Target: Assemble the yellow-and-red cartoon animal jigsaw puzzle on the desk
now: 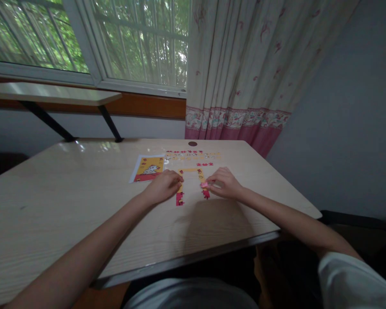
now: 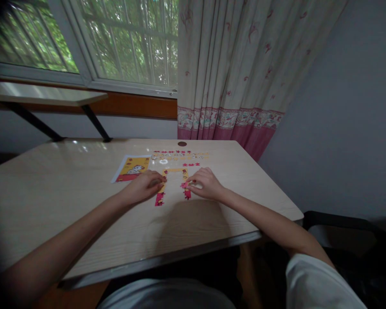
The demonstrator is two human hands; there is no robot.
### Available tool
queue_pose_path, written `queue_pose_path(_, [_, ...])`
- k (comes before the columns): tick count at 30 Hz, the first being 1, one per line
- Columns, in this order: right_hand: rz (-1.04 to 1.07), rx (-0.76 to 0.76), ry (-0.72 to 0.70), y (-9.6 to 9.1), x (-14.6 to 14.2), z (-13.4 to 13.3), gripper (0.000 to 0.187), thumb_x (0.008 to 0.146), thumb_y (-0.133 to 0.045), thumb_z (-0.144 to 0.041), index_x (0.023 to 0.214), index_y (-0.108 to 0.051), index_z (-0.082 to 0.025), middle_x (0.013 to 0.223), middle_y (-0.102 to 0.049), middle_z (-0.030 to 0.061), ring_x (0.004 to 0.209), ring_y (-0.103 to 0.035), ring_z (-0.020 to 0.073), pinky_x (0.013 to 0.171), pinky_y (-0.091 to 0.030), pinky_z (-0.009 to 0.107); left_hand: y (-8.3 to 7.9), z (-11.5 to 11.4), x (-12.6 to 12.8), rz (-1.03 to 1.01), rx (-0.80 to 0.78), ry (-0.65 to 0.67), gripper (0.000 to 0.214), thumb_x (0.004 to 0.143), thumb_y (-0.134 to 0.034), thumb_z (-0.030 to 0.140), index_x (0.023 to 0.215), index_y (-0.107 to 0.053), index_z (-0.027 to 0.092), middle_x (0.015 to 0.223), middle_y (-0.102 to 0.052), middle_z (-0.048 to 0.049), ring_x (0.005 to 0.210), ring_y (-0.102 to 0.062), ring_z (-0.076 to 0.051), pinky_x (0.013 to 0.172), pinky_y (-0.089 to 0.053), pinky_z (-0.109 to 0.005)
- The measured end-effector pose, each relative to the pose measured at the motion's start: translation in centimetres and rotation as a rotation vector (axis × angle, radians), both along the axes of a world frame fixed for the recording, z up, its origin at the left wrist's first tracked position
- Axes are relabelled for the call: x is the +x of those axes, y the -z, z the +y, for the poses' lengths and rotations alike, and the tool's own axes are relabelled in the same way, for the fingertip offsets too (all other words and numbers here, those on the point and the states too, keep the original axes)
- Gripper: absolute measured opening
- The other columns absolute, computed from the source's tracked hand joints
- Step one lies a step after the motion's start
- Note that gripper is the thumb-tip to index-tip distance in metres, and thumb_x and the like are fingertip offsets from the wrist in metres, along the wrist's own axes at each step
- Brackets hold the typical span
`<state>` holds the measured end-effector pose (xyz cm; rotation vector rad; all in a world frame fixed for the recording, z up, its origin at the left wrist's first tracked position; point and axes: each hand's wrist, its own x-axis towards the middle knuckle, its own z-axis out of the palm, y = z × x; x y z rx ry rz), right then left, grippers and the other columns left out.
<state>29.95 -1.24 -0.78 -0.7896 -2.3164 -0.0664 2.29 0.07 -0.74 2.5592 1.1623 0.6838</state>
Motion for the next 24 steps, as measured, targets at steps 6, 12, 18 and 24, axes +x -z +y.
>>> queue_pose_path(6, [-0.093,-0.194,-0.026,1.0,1.1,-2.2,0.018,0.081,-0.063,-0.040,0.084,-0.068,-0.022,0.075,-0.067,0.0004,0.072,-0.058,0.0134,0.071,-0.032,0.028,-1.2,-2.5,2.3,0.097,-0.001,0.255,0.023,0.084,-0.049,0.021,0.099,-0.065,0.016,0.089,-0.064,-0.0085,0.088,-0.056,-0.020,0.083,-0.042,-0.034])
queue_pose_path(12, [-0.122,-0.204,-0.016,1.2,0.7,-3.1,0.016,0.081,-0.063,-0.038,0.084,-0.067,-0.022,0.073,-0.066,-0.0003,0.073,-0.057,0.0136,0.070,-0.031,0.028,-1.5,-4.3,4.0,0.185,0.064,0.391,0.031,0.082,-0.051,0.018,0.110,-0.064,0.021,0.087,-0.059,-0.0067,0.085,-0.053,-0.020,0.077,-0.042,-0.030])
queue_pose_path(18, [-0.119,-0.218,-0.014,1.2,0.9,-3.0,0.014,0.078,-0.065,-0.035,0.085,-0.067,-0.023,0.076,-0.067,0.0004,0.076,-0.058,0.0144,0.071,-0.033,0.028,-0.6,-4.2,4.3,0.252,0.122,0.388,0.032,0.085,-0.052,0.023,0.115,-0.062,0.025,0.085,-0.056,-0.0065,0.081,-0.051,-0.019,0.072,-0.041,-0.029])
queue_pose_path(24, [-0.110,-0.219,-0.019,1.3,1.0,-3.0,0.013,0.078,-0.065,-0.031,0.088,-0.066,-0.022,0.077,-0.066,0.0005,0.076,-0.057,0.0149,0.071,-0.033,0.028,-0.5,-4.3,4.5,0.285,0.129,0.371,0.032,0.086,-0.052,0.026,0.116,-0.061,0.025,0.087,-0.056,-0.0071,0.082,-0.051,-0.021,0.072,-0.039,-0.030])
